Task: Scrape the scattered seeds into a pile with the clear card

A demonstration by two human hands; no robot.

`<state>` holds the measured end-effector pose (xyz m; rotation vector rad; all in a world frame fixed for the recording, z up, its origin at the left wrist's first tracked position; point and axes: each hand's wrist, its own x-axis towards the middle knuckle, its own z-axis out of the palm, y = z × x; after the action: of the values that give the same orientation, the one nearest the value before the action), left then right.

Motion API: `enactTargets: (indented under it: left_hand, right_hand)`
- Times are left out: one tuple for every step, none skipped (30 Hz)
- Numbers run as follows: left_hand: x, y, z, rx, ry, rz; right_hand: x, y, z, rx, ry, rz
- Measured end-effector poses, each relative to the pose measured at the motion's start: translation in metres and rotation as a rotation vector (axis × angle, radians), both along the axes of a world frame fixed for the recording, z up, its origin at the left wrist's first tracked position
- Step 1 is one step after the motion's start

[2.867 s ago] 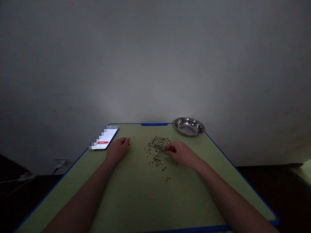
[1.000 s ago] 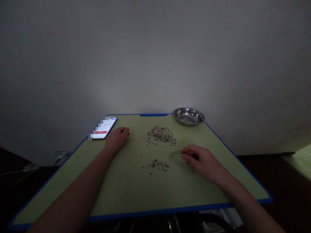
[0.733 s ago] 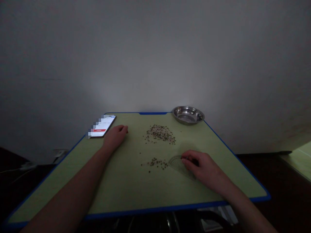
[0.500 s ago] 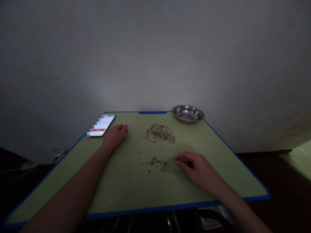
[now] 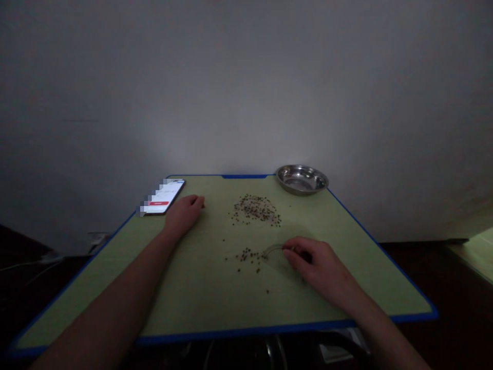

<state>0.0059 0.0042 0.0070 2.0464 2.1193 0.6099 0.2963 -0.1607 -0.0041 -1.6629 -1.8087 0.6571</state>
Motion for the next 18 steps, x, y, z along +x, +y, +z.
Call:
enactTargets:
  left_hand:
    - [0.000, 0.000, 0.000, -0.001, -0.001, 0.000]
    - [0.000, -0.001, 0.000, 0.000, -0.003, 0.000]
    - [0.000, -0.001, 0.000, 0.003, -0.006, 0.002]
    - [0.000, -0.001, 0.000, 0.006, -0.008, 0.002]
    - [0.001, -0.001, 0.000, 0.008, -0.011, 0.002]
    - [0.001, -0.001, 0.000, 0.008, -0.012, 0.003]
    - [0.001, -0.001, 0.000, 0.005, -0.011, 0.003]
    - [0.001, -0.001, 0.000, 0.003, -0.008, 0.005]
    - [0.001, -0.001, 0.000, 0.000, -0.005, 0.009]
    - [0.001, 0.000, 0.000, -0.003, -0.002, 0.013]
    - [0.001, 0.000, 0.000, -0.004, -0.001, 0.017]
    - [0.001, 0.000, 0.000, -0.005, -0.001, 0.018]
    - [0.001, 0.000, 0.000, -0.005, -0.001, 0.016]
    - [0.001, 0.000, 0.000, -0.005, -0.001, 0.013]
    - [0.001, 0.000, 0.000, -0.007, -0.001, 0.010]
    - [0.001, 0.000, 0.000, -0.008, -0.001, 0.008]
    - [0.001, 0.000, 0.001, -0.009, -0.002, 0.007]
    - [0.001, 0.000, 0.001, -0.010, -0.003, 0.007]
  right_hand:
    - [-0.001, 0.000, 0.000, 0.000, -0.001, 0.001]
    - [-0.001, 0.001, 0.000, -0.002, -0.003, 0.005]
    - [-0.002, 0.001, 0.000, -0.004, -0.004, 0.009]
    - [-0.002, 0.001, 0.000, -0.004, -0.006, 0.012]
    - [-0.003, 0.002, 0.000, -0.003, -0.010, 0.014]
    - [-0.003, 0.002, 0.000, 0.000, -0.014, 0.016]
    - [-0.004, 0.002, -0.001, 0.003, -0.018, 0.018]
    - [-0.005, 0.002, -0.002, 0.004, -0.022, 0.021]
    - [-0.006, 0.002, -0.002, 0.004, -0.026, 0.028]
    - [-0.008, 0.002, -0.003, 0.004, -0.028, 0.037]
    - [-0.009, 0.002, -0.004, 0.005, -0.028, 0.045]
    - [-0.010, 0.002, -0.005, 0.009, -0.027, 0.051]
    - [-0.010, 0.003, -0.005, 0.011, -0.029, 0.055]
    - [-0.011, 0.003, -0.005, 0.011, -0.034, 0.055]
    - [-0.011, 0.004, -0.005, 0.011, -0.041, 0.051]
    - [-0.012, 0.005, -0.004, 0.012, -0.049, 0.048]
    - [-0.012, 0.006, -0.004, 0.012, -0.057, 0.045]
    - [-0.012, 0.007, -0.003, 0.013, -0.065, 0.041]
